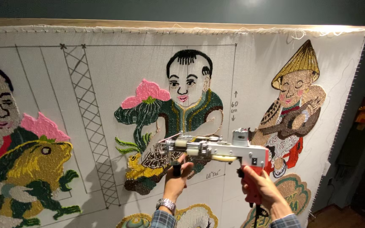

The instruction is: The person uses a handheld tufting gun to apply yarn onto a large canvas stretched on a frame, creating a colorful mural with cartoon figures and a lion dance mask. They guide the tool across different sections, occasionally pausing to adjust the yarn or reposition the canvas.

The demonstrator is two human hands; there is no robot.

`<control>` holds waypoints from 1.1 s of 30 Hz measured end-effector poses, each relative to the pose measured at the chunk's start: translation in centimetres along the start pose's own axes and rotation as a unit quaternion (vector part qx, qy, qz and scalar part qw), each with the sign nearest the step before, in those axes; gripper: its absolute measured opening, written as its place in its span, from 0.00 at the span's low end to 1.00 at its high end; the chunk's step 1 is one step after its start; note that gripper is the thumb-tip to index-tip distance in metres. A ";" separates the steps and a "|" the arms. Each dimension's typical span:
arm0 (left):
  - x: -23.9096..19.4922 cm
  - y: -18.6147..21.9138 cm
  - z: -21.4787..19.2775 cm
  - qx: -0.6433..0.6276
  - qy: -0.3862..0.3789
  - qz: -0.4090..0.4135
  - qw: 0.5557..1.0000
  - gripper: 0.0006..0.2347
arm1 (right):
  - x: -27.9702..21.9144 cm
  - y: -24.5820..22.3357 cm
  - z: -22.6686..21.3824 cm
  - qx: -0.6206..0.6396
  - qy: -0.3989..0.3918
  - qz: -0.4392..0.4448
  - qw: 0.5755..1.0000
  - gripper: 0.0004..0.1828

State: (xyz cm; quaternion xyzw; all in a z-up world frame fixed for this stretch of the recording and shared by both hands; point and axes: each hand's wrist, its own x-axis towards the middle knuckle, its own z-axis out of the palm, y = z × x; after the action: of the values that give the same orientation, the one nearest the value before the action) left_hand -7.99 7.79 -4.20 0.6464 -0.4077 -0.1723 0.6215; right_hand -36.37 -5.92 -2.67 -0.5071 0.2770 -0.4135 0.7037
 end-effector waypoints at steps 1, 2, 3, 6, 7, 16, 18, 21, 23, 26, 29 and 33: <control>-0.5 0.2 -0.2 -0.008 0.002 -0.007 1.000 0.27 | -0.2 0.2 0.4 -0.014 -0.005 -0.004 1.000 0.26; -1.2 0.3 -0.5 -0.017 0.004 -0.015 1.000 0.26 | -0.4 0.3 0.7 -0.029 -0.011 -0.008 1.000 0.25; -1.6 0.6 -0.8 -0.025 0.006 -0.022 0.999 0.26 | -0.6 0.3 1.0 -0.042 -0.016 -0.011 0.999 0.25; -2.8 1.3 -1.2 -0.040 0.051 -0.024 0.998 0.25 | -1.1 0.7 2.0 -0.051 0.020 0.026 0.998 0.26; -3.4 1.4 -1.3 -0.041 0.056 -0.036 0.997 0.25 | -1.3 0.9 2.2 -0.057 0.017 0.015 0.998 0.27; -6.4 0.6 -0.8 -0.096 0.120 -0.099 0.983 0.22 | -2.1 1.3 2.6 -0.147 0.024 -0.029 0.988 0.34; -7.2 -0.5 -0.5 -0.132 0.133 -0.095 0.978 0.21 | -2.2 1.5 2.6 -0.178 0.025 -0.060 0.982 0.35; -7.6 -2.3 -0.2 -0.156 0.154 -0.104 0.970 0.17 | -2.4 1.6 3.0 -0.216 0.046 -0.109 0.969 0.31; -7.6 -3.8 -0.1 -0.186 0.171 -0.076 0.965 0.15 | -2.6 1.8 3.3 -0.257 0.046 -0.115 0.958 0.31; -7.5 -5.1 -0.1 -0.202 0.188 0.080 0.958 0.10 | -2.9 1.7 4.1 -0.266 0.039 -0.096 0.958 0.31; -7.6 -5.4 -0.4 -0.212 0.196 -0.011 0.957 0.10 | -3.6 1.9 4.8 -0.262 0.047 -0.076 0.961 0.33; -8.2 -4.8 -0.5 -0.166 0.197 -0.083 0.963 0.12 | -4.6 1.7 5.2 -0.264 0.059 -0.060 0.961 0.35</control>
State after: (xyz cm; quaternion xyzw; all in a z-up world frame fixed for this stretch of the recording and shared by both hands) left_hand -11.07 13.70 -10.96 0.5869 -0.1879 -0.1574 0.7716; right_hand -33.95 0.80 -2.66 -0.6651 0.3863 -0.3964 0.5013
